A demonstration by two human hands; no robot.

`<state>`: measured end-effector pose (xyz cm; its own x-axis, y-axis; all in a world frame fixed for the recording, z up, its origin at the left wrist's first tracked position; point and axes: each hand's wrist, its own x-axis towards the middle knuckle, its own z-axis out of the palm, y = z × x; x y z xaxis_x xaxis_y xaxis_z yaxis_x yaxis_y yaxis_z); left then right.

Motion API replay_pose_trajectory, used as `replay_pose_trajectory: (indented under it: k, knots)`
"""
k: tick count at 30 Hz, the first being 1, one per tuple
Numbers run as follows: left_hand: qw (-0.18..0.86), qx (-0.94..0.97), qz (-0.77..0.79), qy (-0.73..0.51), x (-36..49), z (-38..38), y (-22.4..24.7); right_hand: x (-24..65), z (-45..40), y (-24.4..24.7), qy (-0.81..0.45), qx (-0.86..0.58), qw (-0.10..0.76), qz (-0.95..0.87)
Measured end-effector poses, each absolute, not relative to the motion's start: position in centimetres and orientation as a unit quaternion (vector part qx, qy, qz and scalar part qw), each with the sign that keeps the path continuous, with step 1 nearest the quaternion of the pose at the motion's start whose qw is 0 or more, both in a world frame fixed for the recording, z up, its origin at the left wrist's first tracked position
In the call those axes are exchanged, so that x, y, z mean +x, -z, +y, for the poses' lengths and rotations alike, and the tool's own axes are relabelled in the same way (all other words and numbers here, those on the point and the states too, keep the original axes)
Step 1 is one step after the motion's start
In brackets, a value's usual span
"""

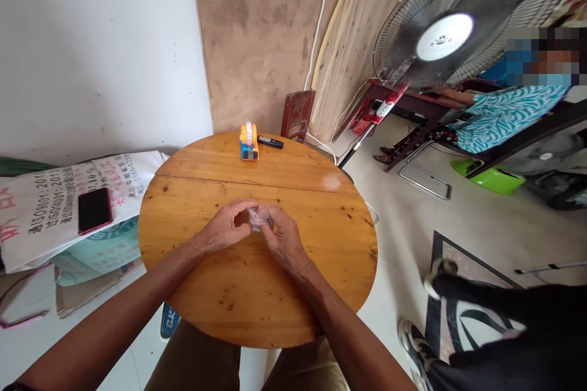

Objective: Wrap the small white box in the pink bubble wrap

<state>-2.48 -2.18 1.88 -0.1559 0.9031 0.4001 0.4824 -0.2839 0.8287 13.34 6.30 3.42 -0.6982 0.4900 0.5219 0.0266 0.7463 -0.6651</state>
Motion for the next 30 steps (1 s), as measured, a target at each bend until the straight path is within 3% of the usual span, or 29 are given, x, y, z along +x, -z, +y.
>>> replay_pose_trajectory:
  k: [9, 17, 30]
  knots:
    - [0.063, 0.686, 0.602, -0.403, -2.5, -2.9, -0.5, 14.1, 6.8, -2.3, -0.299, -0.043, 0.379, -0.875]
    - [-0.004, 0.669, 0.615, -0.417, -1.5, -2.2, 0.1, 14.2, 7.2, -3.2, -0.332, -0.117, 0.358, -0.865]
    - [0.068, 0.652, 0.598, -0.461, -1.4, -1.9, 0.3, 14.9, 6.4, -2.1, -0.210, -0.070, 0.339, -0.914]
